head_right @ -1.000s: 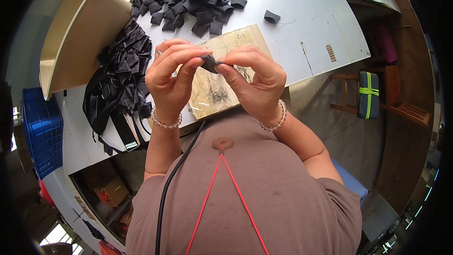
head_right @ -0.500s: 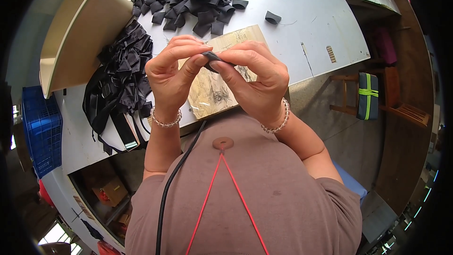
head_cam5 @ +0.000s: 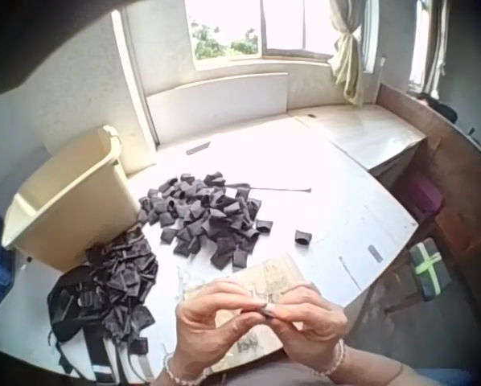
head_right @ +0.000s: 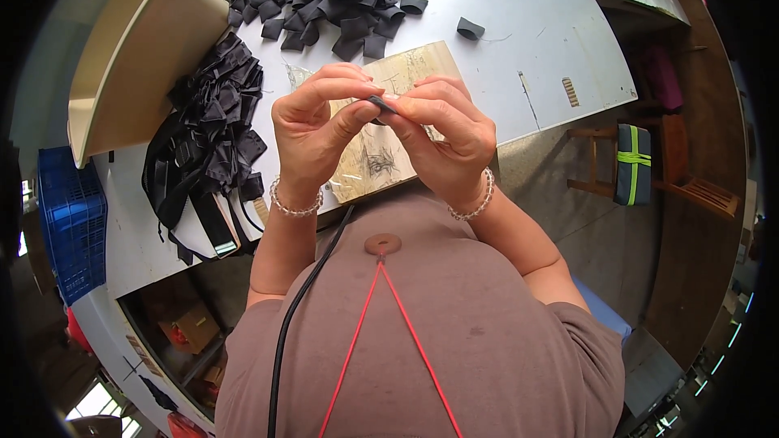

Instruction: The recorder is inspecting and sorting small black elastic or fabric pieces on a workbench.

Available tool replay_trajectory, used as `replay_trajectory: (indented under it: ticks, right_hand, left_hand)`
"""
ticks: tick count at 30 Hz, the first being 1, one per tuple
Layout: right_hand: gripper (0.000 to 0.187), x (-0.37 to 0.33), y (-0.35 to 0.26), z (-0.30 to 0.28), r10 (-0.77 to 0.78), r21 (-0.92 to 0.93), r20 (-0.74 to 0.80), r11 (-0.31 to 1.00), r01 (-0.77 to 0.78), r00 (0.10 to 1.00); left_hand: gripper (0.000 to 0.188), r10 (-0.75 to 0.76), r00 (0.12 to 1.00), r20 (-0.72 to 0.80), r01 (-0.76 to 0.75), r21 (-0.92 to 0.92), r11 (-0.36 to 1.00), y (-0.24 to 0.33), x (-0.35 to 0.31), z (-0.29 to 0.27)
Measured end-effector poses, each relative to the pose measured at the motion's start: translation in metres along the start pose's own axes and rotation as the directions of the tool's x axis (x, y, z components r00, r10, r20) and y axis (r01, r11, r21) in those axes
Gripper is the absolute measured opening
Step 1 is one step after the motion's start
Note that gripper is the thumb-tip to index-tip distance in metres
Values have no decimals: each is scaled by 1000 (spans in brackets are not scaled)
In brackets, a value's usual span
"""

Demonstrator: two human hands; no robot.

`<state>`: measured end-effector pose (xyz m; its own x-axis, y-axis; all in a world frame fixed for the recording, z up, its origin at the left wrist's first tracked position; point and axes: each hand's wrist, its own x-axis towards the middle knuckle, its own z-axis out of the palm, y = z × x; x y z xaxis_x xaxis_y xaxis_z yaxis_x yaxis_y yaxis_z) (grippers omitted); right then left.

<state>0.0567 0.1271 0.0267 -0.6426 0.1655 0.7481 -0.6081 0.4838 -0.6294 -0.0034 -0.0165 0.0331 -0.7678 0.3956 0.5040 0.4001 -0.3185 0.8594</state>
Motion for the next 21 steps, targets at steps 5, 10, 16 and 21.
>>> replay_trajectory:
  ticks: [5,10,16,21]
  right_hand:
    - [15,10,-7,-1,24,1,64,1000,-24,998]
    - [12,9,-6,-5,2,23,59,1000,-4,998]
    - [14,6,-1,2,18,87,45,996,-21,999]
    - [13,12,-12,2,94,87,27,992,-96,995]
  left_hand:
    - [15,25,999,-21,-23,100,995,5,2,-6]
    - [14,9,1000,5,-10,245,969,15,6,-7]
    - [14,-25,999,-20,27,79,997,7,3,-9]
    - [13,87,996,-24,-82,170,982,9,3,-10]
